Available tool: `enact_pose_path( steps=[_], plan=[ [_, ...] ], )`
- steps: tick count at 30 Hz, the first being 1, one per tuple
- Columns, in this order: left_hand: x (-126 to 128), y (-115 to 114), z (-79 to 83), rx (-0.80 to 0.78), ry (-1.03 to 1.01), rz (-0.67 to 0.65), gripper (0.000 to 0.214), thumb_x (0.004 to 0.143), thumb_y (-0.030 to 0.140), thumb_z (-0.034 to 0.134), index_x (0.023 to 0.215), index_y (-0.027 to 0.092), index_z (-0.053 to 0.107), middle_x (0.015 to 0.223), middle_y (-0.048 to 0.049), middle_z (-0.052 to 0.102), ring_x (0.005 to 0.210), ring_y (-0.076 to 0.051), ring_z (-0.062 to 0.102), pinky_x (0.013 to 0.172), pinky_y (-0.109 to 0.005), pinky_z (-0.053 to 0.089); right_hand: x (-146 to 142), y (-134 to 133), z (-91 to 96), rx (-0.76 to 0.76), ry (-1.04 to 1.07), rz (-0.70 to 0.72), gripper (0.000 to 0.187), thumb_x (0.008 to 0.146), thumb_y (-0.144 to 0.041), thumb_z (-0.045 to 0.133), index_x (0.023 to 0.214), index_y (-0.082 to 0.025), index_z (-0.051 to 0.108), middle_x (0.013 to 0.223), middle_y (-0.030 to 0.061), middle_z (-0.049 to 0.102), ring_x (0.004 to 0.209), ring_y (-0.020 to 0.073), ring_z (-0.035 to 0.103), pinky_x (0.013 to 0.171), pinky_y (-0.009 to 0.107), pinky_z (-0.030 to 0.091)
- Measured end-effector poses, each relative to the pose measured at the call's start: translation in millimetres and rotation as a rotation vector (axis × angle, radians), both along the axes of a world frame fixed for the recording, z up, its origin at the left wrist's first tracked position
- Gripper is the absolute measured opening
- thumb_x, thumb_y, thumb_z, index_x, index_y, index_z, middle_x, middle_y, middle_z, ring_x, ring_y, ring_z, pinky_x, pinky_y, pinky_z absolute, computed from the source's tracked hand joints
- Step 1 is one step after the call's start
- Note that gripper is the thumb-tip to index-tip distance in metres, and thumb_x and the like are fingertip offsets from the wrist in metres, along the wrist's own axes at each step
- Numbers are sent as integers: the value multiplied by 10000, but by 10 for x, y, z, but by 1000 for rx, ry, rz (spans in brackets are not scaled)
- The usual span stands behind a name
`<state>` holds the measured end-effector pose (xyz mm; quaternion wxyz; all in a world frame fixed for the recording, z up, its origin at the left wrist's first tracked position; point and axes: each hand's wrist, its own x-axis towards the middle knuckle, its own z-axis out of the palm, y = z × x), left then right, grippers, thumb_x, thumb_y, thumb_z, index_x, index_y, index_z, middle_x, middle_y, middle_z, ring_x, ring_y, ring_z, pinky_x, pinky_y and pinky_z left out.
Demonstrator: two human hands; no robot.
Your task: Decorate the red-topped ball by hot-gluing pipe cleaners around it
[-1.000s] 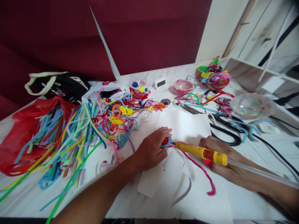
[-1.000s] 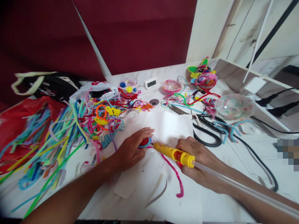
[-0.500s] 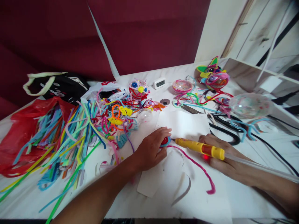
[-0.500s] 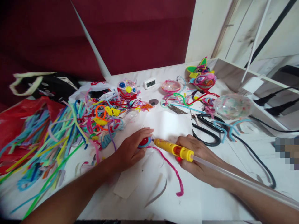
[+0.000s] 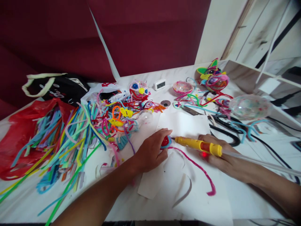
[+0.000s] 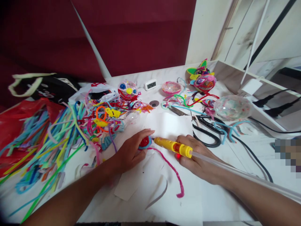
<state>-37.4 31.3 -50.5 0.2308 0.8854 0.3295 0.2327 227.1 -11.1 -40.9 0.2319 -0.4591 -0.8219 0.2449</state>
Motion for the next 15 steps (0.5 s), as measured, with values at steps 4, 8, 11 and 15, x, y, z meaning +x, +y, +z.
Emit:
enact_pose_path(
  steps=[4,8,11,15],
  plan=[
    [0,-1,3,0,1,-2,591,798,128,466,1370,191,335,1425,-120,430,1349,-245,387,1124,-455,339,-3,7,10,14,16,-5,179,893,-374,385,911,-253,514,842,29,579,784,225,571,662,376,466],
    [2,0,8,-10,7,1,594,799,134,465,1375,190,332,1432,-120,424,1354,-239,381,1129,-454,331,-9,22,37,38,5,2,173,893,-373,390,848,-263,515,817,20,587,788,223,585,650,357,473],
    [2,0,8,-16,19,6,591,800,134,456,1377,172,335,1433,-123,420,1360,-222,372,1137,-436,323,-10,23,55,6,-6,14,155,890,-362,396,885,-263,516,813,18,585,761,217,582,636,359,478],
    [-1,0,5,-8,18,4,597,800,132,458,1380,186,329,1438,-113,418,1356,-224,377,1130,-446,333,0,2,52,25,19,-1,151,885,-362,406,884,-259,516,812,26,580,735,216,575,630,372,479]
  ],
)
